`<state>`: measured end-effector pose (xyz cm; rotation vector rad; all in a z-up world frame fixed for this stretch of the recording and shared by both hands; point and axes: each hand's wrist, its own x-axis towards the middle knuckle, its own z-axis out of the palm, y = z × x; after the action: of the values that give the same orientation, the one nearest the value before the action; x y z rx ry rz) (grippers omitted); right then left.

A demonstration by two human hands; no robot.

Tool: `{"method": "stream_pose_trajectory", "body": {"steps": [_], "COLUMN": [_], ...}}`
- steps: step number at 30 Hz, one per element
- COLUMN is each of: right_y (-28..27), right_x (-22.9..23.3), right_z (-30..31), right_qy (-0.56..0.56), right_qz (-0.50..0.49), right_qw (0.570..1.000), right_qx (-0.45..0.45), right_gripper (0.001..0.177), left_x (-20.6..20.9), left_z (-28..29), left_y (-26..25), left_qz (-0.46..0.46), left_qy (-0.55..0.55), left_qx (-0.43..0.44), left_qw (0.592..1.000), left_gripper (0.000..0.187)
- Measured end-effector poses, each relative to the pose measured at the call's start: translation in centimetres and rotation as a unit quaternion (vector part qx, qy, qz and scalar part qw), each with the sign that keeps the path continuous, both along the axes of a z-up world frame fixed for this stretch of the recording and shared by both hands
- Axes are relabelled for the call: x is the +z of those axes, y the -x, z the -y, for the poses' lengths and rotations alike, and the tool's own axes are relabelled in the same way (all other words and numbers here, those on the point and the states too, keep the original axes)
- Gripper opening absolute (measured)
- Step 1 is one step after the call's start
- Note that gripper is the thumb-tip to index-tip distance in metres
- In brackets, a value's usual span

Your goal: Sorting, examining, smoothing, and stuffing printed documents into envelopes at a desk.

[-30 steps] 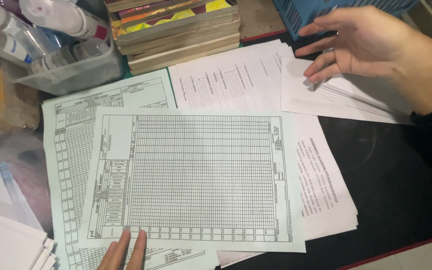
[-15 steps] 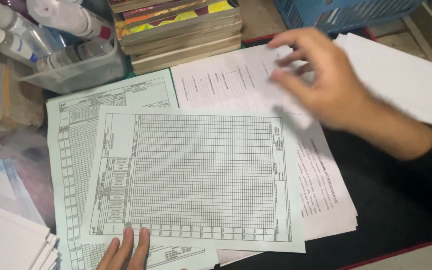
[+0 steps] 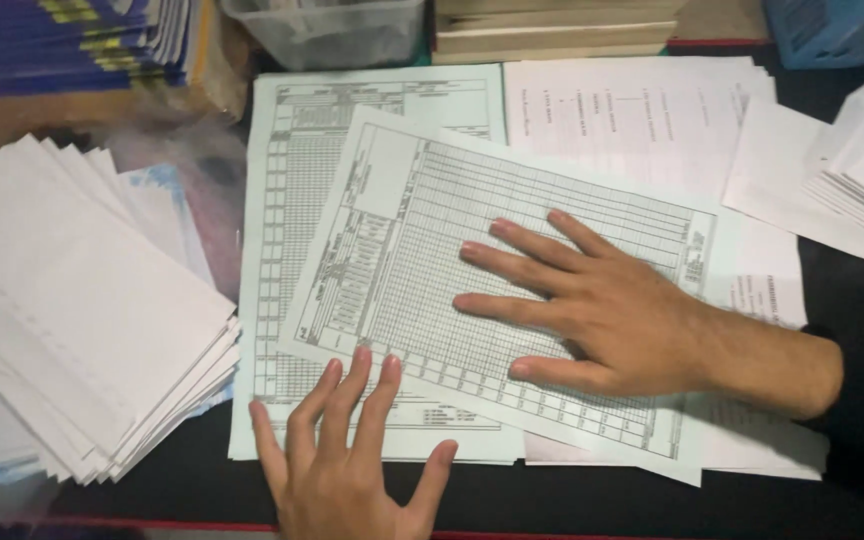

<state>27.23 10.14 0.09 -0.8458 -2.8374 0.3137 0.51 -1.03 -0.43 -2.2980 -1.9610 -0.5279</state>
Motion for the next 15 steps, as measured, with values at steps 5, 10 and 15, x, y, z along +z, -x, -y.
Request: {"method": "stream_pose_trajectory", "body": {"steps": [5, 10, 15], "right_y": [-0.7, -2.3, -3.7], "right_x": [-0.3, -1.1, -0.8], "right_z": [0.2, 0.4, 0.8], "right_qy": [-0.013, -0.035, -0.038], "right_qz": [0.044, 0.084, 0.106], "right_qw": [0.997, 0.990, 0.982], "right_qx": [-0.060, -0.107, -0.154], "right_gripper": [0.076, 0.096, 0.117], "left_x": [0.5, 1.1, 1.0], "left_z": [0.0, -0.2, -0.2], "left_y": [0.2, 0.4, 0.6], "left_qz": [0.040, 0.051, 0.041], "left_qy": [0.014, 0.032, 0.033], "left_qx": [-0.011, -0.017, -0.017], "left_qw": [0.999, 0.998, 0.998], "left_gripper": [0.072, 0.067, 0.070]}}
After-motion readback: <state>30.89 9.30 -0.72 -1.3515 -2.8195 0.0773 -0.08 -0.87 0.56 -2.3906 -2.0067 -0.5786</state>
